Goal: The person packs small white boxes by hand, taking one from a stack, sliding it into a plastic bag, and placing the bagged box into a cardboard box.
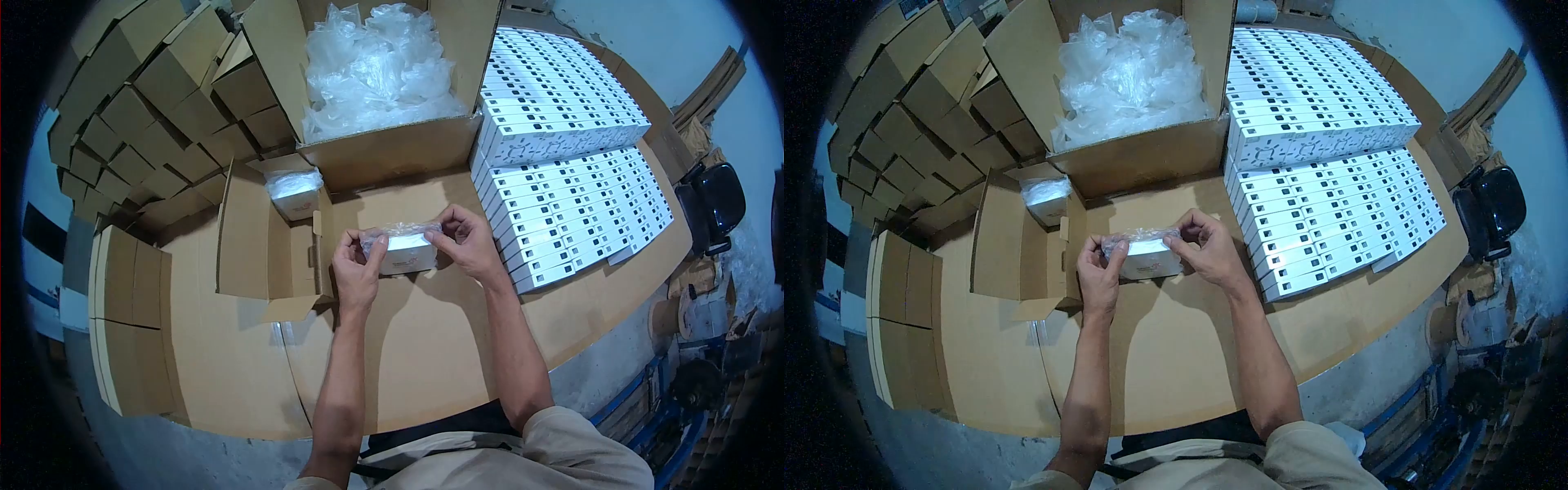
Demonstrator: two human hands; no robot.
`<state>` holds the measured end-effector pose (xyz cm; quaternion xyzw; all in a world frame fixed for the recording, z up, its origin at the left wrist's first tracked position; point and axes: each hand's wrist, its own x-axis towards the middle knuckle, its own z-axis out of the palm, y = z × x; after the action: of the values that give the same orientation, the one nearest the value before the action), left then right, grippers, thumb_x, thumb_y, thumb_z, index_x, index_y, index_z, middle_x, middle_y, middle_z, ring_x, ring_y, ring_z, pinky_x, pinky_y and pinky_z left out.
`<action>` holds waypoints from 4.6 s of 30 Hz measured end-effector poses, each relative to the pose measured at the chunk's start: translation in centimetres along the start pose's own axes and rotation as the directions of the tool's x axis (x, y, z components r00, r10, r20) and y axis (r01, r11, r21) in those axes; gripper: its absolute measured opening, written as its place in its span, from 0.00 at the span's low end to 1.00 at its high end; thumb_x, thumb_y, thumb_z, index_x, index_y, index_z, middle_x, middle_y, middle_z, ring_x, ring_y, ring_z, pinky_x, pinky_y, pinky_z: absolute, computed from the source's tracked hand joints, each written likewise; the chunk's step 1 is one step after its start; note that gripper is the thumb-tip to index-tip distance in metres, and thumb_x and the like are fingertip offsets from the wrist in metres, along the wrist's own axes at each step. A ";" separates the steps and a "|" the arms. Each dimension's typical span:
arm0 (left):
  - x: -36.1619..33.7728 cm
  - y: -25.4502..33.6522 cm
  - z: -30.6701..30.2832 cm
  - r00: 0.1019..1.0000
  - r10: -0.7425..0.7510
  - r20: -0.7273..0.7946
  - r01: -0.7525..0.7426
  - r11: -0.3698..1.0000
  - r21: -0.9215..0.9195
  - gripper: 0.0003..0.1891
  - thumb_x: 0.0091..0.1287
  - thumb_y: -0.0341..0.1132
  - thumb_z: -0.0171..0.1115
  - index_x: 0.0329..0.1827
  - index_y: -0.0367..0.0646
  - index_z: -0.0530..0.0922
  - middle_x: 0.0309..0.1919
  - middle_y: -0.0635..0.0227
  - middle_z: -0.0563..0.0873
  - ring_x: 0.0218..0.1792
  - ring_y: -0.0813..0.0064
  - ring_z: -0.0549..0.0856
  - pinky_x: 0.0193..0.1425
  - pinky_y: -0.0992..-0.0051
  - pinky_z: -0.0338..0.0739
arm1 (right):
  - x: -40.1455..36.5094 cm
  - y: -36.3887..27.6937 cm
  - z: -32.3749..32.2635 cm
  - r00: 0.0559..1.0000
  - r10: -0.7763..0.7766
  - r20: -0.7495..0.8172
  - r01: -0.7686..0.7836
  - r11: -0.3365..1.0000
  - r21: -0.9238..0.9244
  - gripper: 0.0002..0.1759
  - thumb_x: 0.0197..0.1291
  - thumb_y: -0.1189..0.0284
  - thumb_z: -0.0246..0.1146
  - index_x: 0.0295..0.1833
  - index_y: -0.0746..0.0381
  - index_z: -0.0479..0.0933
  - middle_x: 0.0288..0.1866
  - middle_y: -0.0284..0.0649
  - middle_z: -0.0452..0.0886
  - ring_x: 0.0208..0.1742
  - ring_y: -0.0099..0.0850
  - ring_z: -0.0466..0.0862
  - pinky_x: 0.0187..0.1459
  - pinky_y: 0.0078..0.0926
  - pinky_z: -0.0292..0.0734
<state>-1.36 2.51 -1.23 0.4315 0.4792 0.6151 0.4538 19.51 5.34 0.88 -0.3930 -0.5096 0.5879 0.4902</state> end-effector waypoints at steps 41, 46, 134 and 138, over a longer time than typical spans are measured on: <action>-2.4 2.0 1.8 0.621 0.712 0.328 -0.685 0.288 0.670 0.15 0.62 0.25 0.75 0.52 0.44 0.85 0.47 0.68 0.91 0.57 0.60 0.84 0.65 0.59 0.74 | -0.6 -1.3 0.1 0.984 -0.091 0.150 0.141 0.920 -0.367 0.17 0.63 0.75 0.74 0.57 0.65 0.86 0.48 0.41 0.91 0.49 0.27 0.88 0.51 0.28 0.85; -2.0 1.5 1.9 0.678 0.640 0.361 -0.647 0.287 0.707 0.15 0.62 0.27 0.75 0.53 0.47 0.88 0.51 0.71 0.93 0.61 0.61 0.83 0.71 0.57 0.72 | -0.6 -1.1 -0.2 0.977 -0.112 0.181 0.181 0.882 -0.436 0.16 0.63 0.75 0.74 0.57 0.66 0.86 0.49 0.41 0.91 0.48 0.27 0.88 0.50 0.27 0.84; -16.5 4.6 -6.4 0.914 -0.148 0.377 -0.308 0.351 0.884 0.38 0.70 0.53 0.65 0.78 0.38 0.69 0.77 0.53 0.70 0.78 0.44 0.65 0.80 0.43 0.58 | 12.3 -2.2 16.8 0.833 -0.220 0.508 0.545 0.172 -0.820 0.07 0.63 0.69 0.72 0.43 0.59 0.84 0.49 0.43 0.81 0.46 0.46 0.87 0.45 0.48 0.84; -16.4 4.8 -6.3 0.915 -0.149 0.375 -0.310 0.337 0.889 0.38 0.69 0.52 0.66 0.77 0.38 0.70 0.77 0.53 0.70 0.78 0.44 0.64 0.80 0.43 0.57 | 11.9 -2.8 16.4 0.846 -0.222 0.485 0.528 0.224 -0.819 0.09 0.67 0.66 0.69 0.42 0.60 0.86 0.48 0.43 0.80 0.47 0.46 0.86 0.46 0.48 0.83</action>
<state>-4.55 -15.30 0.83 0.7497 0.6200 0.1493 0.1768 1.67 13.48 6.88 -0.3815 -0.8910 0.0942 0.2276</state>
